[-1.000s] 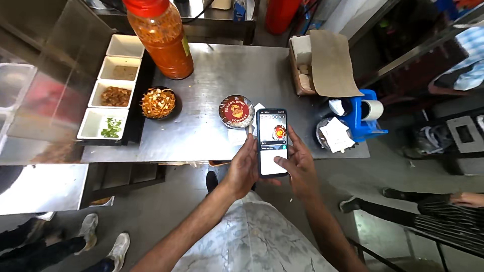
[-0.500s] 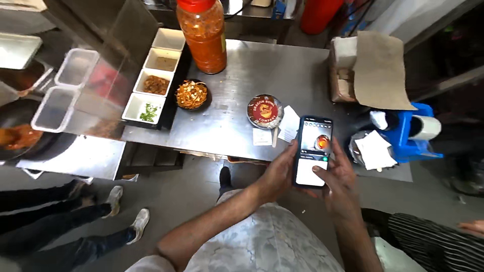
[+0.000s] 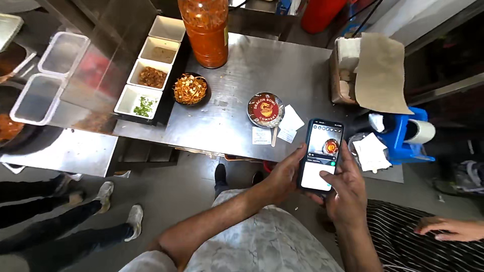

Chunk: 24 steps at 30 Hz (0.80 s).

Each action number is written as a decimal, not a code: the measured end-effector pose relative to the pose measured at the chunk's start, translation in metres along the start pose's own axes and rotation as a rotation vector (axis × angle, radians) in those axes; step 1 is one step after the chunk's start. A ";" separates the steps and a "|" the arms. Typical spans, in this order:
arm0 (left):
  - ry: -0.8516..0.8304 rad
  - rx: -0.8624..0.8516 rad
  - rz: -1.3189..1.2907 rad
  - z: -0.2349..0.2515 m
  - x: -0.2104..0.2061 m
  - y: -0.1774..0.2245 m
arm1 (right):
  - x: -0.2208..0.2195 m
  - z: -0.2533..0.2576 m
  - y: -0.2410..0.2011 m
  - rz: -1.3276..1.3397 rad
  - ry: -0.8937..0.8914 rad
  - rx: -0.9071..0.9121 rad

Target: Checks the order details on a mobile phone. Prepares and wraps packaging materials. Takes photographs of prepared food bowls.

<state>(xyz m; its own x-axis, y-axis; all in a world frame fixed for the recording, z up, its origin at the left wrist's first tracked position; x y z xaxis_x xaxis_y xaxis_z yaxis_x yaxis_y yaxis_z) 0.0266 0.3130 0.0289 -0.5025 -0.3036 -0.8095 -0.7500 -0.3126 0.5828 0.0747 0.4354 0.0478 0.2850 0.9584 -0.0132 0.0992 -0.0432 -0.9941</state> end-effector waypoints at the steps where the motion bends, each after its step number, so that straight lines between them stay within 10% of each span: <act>1: -0.002 -0.003 -0.005 0.000 0.000 0.001 | 0.000 0.000 -0.001 -0.004 0.004 0.003; 24: 0.013 -0.067 -0.054 -0.016 0.015 0.024 | -0.023 0.013 -0.006 0.033 -0.128 -0.004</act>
<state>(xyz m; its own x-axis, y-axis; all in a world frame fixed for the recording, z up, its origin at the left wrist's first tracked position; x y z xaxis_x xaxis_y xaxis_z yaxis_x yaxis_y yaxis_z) 0.0077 0.2867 0.0320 -0.4561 -0.2958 -0.8393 -0.7455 -0.3880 0.5419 0.0548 0.4178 0.0526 0.1643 0.9846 -0.0596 0.0959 -0.0760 -0.9925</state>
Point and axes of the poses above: each hand's wrist, its own z-axis towards the middle knuckle, its own x-axis out of the back of the hand, y = z × x, the point moved 6 cm from there along z, towards the middle knuckle, and after that the axes turned 6 degrees about -y, right-handed, at the moved point
